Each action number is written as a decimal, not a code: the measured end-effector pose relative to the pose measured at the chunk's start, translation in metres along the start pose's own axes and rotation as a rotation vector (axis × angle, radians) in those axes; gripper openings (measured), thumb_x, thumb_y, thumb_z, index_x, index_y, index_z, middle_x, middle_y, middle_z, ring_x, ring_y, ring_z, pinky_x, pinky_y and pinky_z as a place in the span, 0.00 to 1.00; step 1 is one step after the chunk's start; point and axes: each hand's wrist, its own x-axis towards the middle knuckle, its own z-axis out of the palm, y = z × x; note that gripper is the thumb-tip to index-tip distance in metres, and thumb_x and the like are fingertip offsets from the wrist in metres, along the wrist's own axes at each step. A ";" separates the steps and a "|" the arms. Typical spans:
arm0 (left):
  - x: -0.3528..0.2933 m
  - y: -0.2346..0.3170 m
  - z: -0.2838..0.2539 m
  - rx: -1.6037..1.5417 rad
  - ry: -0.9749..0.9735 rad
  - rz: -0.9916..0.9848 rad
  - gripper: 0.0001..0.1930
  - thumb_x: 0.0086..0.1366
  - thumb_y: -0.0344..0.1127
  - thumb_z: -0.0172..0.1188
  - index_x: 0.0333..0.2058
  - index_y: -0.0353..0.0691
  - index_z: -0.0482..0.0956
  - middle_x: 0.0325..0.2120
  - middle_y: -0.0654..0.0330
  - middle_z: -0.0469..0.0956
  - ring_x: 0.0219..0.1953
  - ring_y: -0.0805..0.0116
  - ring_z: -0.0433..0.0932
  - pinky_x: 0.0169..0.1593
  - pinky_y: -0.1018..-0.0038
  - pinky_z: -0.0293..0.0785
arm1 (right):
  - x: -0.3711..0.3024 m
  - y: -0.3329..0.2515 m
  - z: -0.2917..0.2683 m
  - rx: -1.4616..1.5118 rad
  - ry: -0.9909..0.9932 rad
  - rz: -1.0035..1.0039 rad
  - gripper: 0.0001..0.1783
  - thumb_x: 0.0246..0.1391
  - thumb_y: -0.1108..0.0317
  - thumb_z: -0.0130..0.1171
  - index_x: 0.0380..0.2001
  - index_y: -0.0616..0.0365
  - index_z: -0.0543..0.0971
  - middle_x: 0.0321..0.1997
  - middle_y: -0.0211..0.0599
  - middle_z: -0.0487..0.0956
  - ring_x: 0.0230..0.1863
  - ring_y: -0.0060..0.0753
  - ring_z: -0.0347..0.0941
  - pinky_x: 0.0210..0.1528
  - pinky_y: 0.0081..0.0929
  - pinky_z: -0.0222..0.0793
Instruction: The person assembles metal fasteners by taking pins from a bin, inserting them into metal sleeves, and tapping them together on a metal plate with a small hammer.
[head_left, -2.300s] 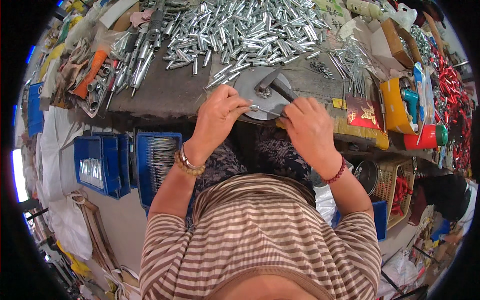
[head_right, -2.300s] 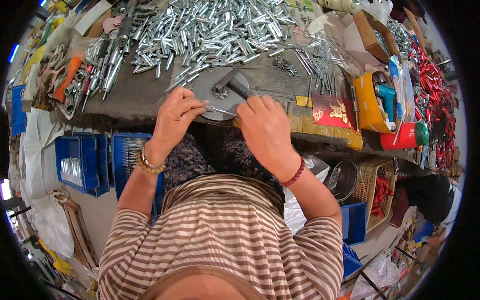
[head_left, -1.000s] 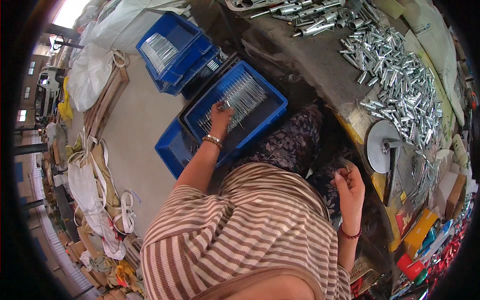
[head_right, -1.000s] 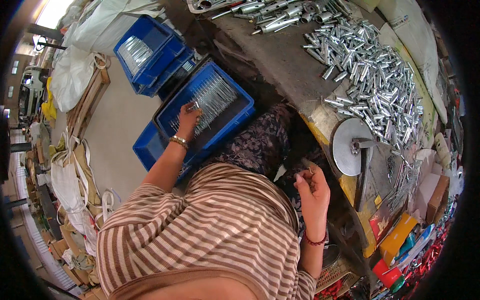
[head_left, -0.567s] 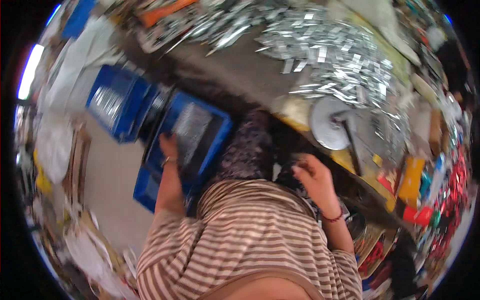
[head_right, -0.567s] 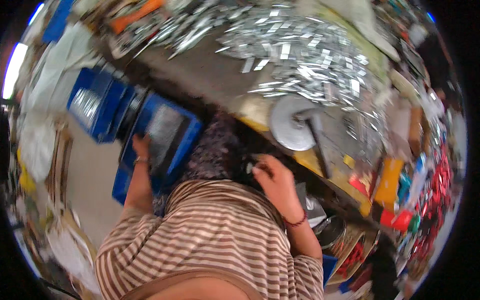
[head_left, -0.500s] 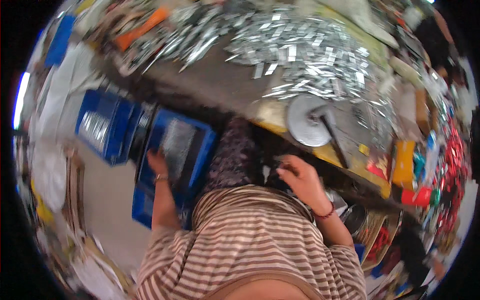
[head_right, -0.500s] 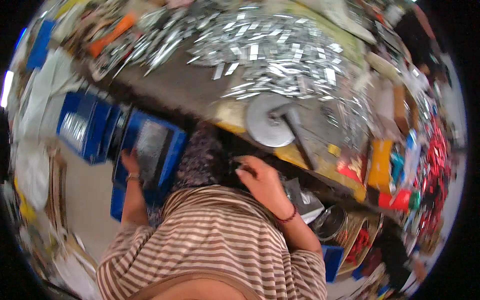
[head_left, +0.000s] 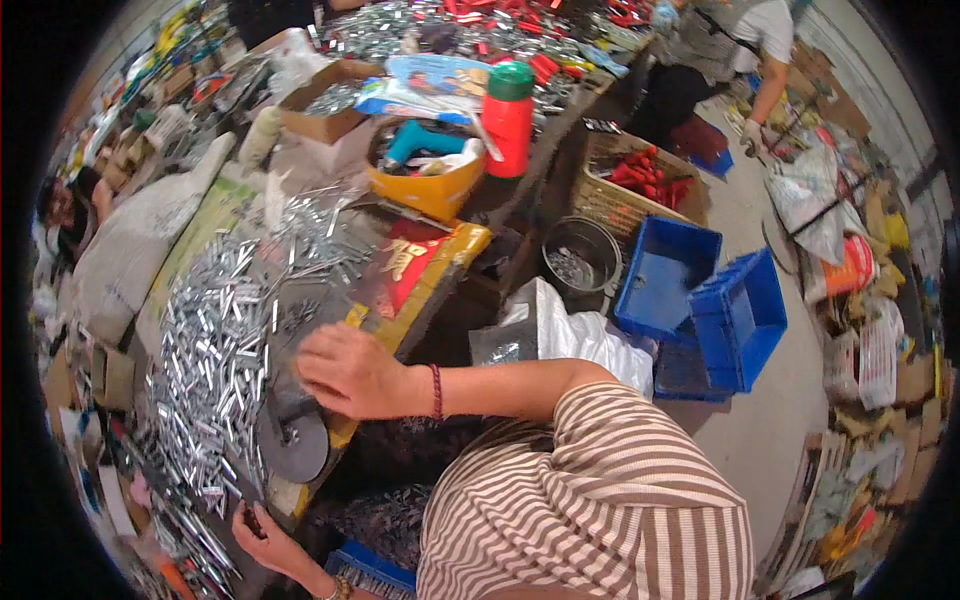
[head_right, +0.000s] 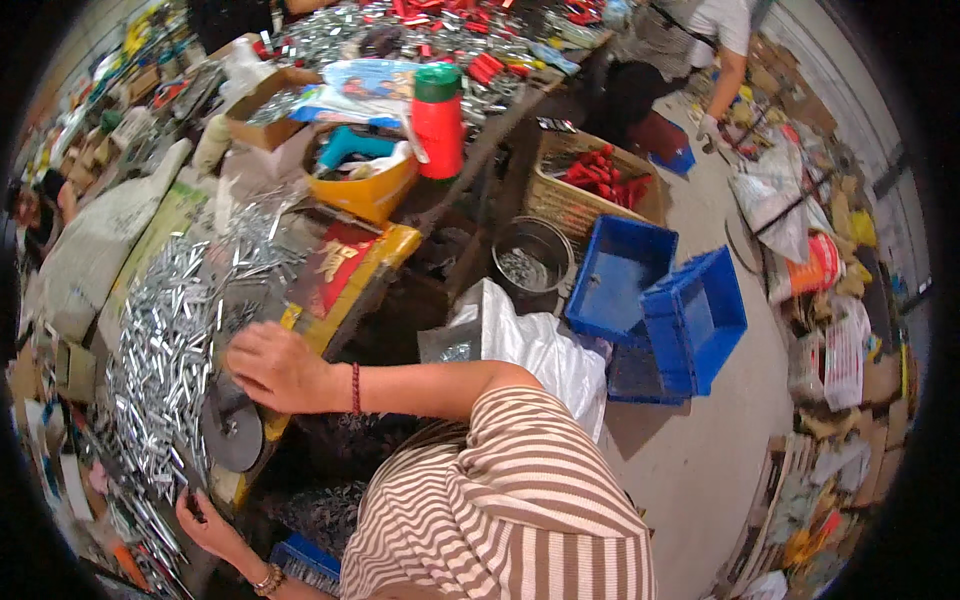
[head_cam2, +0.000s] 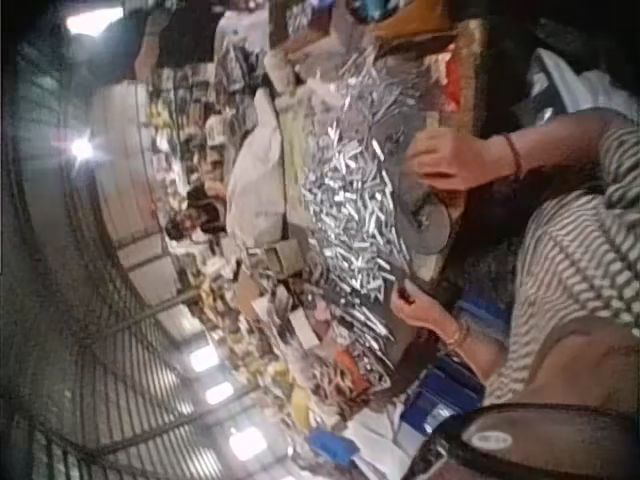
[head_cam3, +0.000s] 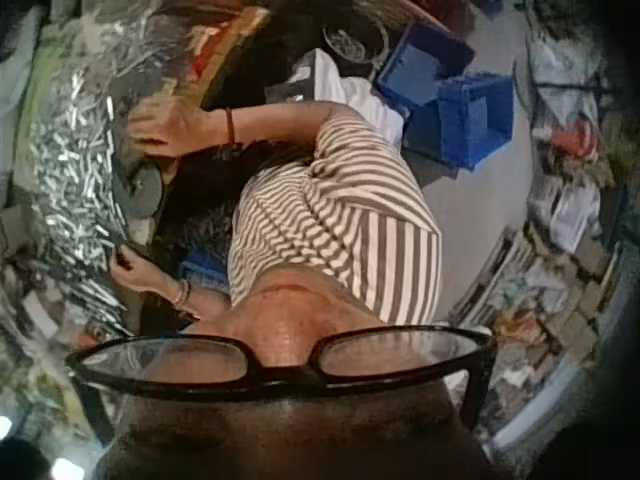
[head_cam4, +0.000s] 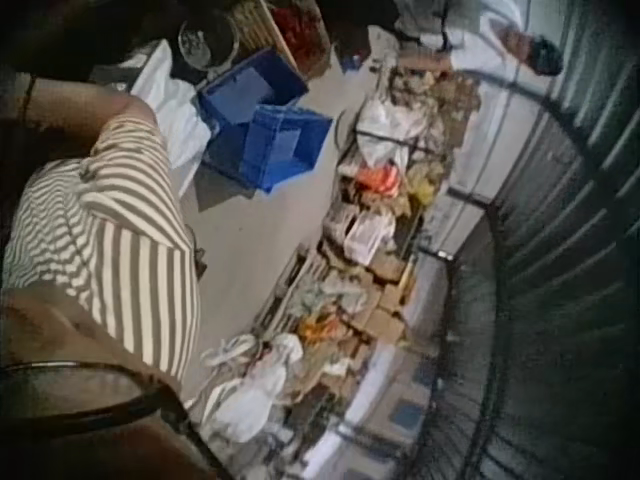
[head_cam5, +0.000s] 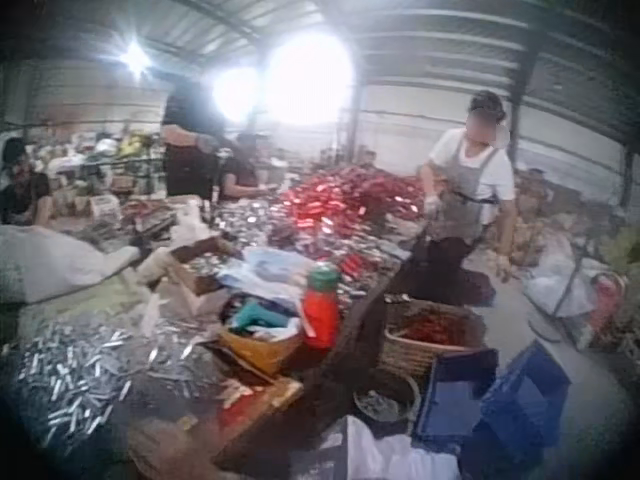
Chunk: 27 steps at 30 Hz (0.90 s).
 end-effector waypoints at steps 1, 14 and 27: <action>0.005 0.007 0.010 0.043 -0.045 -0.015 0.12 0.74 0.32 0.61 0.52 0.35 0.81 0.46 0.52 0.82 0.48 0.57 0.80 0.52 0.62 0.76 | 0.000 0.014 -0.002 -0.101 0.091 -0.015 0.16 0.57 0.64 0.67 0.45 0.59 0.78 0.46 0.45 0.77 0.52 0.54 0.75 0.54 0.46 0.72; 0.035 -0.049 0.023 0.230 -0.159 0.125 0.17 0.76 0.43 0.61 0.48 0.33 0.85 0.45 0.50 0.84 0.48 0.52 0.80 0.56 0.62 0.75 | -0.009 0.034 0.021 -0.030 0.198 0.234 0.26 0.51 0.62 0.71 0.51 0.61 0.76 0.54 0.47 0.75 0.57 0.54 0.71 0.62 0.46 0.67; 0.030 -0.028 0.038 0.319 0.023 0.022 0.18 0.77 0.43 0.59 0.50 0.32 0.85 0.48 0.49 0.83 0.52 0.51 0.80 0.58 0.61 0.74 | -0.009 0.044 0.024 -0.089 0.276 0.181 0.23 0.47 0.63 0.73 0.44 0.61 0.77 0.46 0.46 0.76 0.52 0.53 0.73 0.58 0.47 0.68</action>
